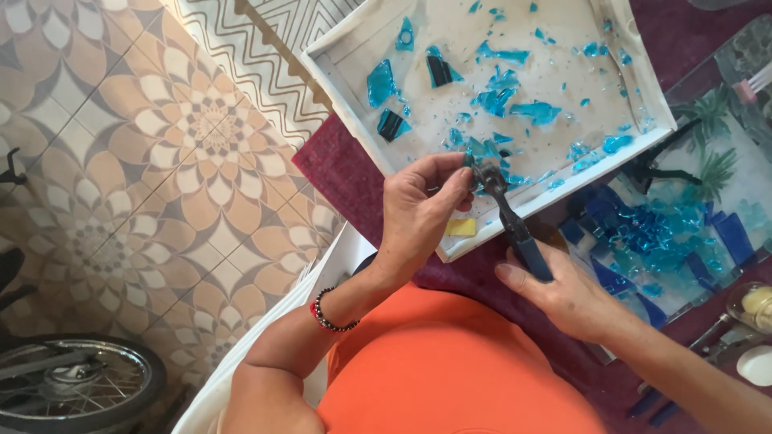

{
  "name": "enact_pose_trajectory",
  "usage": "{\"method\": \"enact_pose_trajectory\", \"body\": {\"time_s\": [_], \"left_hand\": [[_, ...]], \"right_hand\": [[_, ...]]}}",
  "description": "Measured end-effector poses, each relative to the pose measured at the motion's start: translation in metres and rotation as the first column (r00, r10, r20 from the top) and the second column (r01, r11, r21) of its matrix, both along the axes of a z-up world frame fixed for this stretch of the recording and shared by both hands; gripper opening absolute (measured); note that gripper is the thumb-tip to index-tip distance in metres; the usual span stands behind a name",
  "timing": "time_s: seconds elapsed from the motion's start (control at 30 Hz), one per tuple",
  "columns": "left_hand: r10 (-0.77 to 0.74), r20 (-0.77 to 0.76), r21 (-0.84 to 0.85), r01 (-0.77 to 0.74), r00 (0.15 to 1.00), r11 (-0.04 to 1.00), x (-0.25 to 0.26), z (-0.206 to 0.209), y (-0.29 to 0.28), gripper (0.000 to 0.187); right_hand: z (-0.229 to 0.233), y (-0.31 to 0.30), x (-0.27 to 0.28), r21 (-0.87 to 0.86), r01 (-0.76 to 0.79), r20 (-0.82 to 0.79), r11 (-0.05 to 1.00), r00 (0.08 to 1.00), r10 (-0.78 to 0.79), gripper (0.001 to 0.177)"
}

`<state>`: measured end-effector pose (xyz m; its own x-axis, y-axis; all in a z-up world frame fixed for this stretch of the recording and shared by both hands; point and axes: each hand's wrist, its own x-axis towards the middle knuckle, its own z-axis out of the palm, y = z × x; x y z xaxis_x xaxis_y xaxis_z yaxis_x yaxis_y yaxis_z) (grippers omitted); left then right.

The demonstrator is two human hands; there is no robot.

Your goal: Cutting small pieces of blue glass using glass nippers over a tray

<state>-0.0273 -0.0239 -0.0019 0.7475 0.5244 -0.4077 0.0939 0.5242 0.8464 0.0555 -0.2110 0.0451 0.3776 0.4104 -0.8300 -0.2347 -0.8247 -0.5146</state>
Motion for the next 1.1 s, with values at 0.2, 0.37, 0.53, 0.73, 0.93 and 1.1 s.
{"method": "enact_pose_trajectory", "body": {"time_s": [0.2,0.37,0.53,0.73,0.93,1.1], "left_hand": [[0.001,0.005,0.043,-0.001,1.0,0.999,0.008,-0.009,0.001,0.024],[-0.027,0.026,0.063,0.026,0.999,0.998,0.009,-0.015,0.0,0.024],[-0.08,0.034,0.111,0.076,0.996,0.991,0.01,-0.007,0.003,0.027],[-0.111,0.049,0.106,0.106,0.993,0.989,0.012,-0.007,0.005,0.026],[-0.186,0.043,0.076,0.183,0.982,0.98,0.017,0.0,0.009,0.023],[-0.222,0.081,0.021,0.221,0.972,0.975,0.017,0.009,0.008,0.026]], "right_hand": [[0.001,-0.002,-0.008,0.175,0.149,-0.164,0.973,0.979,-0.12,0.042],[-0.009,-0.012,-0.011,0.263,0.266,-0.274,0.927,0.942,-0.193,0.036],[-0.017,-0.022,-0.016,0.311,0.412,-0.398,0.856,0.875,-0.277,0.025],[-0.02,-0.034,-0.019,0.376,0.378,-0.34,0.846,0.906,-0.253,0.019],[-0.025,-0.049,-0.01,0.381,0.279,-0.246,0.881,0.95,-0.194,0.024],[-0.041,-0.065,-0.02,0.381,0.311,-0.25,0.871,0.941,-0.226,0.027]]}}
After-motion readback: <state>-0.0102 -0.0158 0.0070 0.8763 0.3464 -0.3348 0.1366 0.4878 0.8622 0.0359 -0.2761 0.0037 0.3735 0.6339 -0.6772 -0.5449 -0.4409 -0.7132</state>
